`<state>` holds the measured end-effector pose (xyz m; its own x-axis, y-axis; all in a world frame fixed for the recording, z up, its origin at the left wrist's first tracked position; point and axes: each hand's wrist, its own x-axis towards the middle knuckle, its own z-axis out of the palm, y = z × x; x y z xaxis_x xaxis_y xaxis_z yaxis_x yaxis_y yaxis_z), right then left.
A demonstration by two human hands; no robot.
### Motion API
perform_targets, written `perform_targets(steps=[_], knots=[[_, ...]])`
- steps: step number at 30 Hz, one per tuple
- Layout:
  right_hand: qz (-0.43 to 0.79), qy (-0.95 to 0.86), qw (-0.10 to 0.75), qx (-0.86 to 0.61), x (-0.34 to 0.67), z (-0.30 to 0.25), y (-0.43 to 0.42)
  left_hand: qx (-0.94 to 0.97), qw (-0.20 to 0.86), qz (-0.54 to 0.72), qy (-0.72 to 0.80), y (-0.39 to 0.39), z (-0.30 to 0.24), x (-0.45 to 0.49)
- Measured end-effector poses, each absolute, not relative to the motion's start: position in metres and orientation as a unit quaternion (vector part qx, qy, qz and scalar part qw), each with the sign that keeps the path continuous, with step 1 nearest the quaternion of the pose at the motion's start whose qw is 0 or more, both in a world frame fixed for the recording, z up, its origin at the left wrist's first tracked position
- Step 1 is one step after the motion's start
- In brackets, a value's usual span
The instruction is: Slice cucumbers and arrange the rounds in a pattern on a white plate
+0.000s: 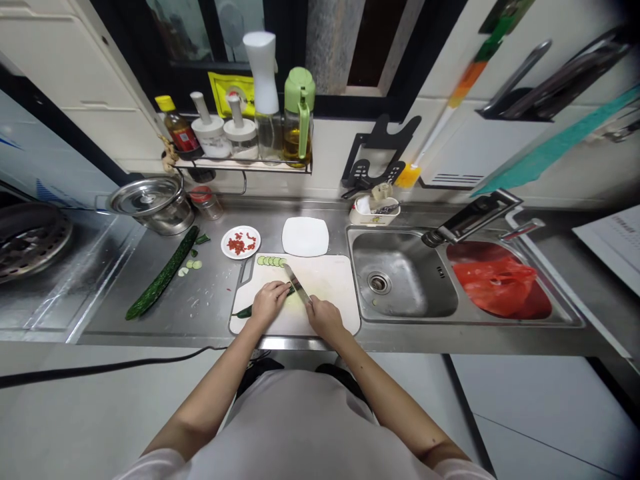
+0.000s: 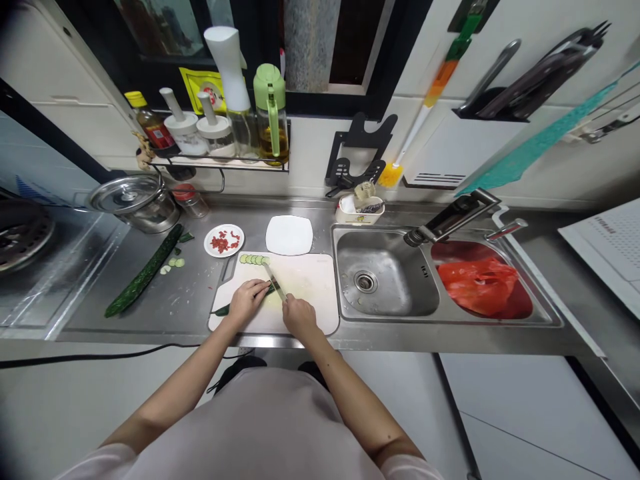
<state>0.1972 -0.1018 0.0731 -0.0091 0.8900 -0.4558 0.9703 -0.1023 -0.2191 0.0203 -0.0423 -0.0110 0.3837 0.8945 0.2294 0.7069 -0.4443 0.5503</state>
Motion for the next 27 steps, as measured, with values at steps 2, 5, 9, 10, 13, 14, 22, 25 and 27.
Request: perform_targets(steps=[2,5,9,10,13,14,22,25,27], knots=[[-0.252,0.665,0.079,0.699,0.196,0.0732,-0.1013,0.811,0.183,0.255,0.493,-0.0422,-0.0121,0.0203],[-0.253,0.665,0.078,0.698,0.1947,0.0721,-0.1011,0.813,0.18,0.257,0.49,-0.0421,-0.0133,0.0202],[-0.252,0.666,0.079,0.698,0.1931,0.0712,-0.102,0.816,0.176,0.258,0.487,-0.0426,-0.0132,0.0203],[-0.252,0.666,0.078,0.698,0.1927,0.0714,-0.1024,0.815,0.174,0.258,0.488,-0.0428,-0.0129,0.0204],[-0.253,0.667,0.078,0.697,0.1917,0.0726,-0.1031,0.816,0.17,0.257,0.489,-0.0434,-0.0122,0.021],[-0.254,0.666,0.08,0.697,0.1914,0.073,-0.1033,0.816,0.169,0.257,0.489,-0.0436,-0.0121,0.0212],[-0.247,0.673,0.088,0.691,0.19,0.0723,-0.1042,0.82,0.162,0.259,0.484,-0.0449,-0.0122,0.0224],[-0.246,0.678,0.089,0.687,0.1911,0.0712,-0.1053,0.821,0.161,0.259,0.483,-0.0452,-0.0121,0.0228],[-0.246,0.682,0.088,0.683,0.1921,0.0712,-0.1066,0.82,0.161,0.259,0.484,-0.0453,-0.0121,0.023]])
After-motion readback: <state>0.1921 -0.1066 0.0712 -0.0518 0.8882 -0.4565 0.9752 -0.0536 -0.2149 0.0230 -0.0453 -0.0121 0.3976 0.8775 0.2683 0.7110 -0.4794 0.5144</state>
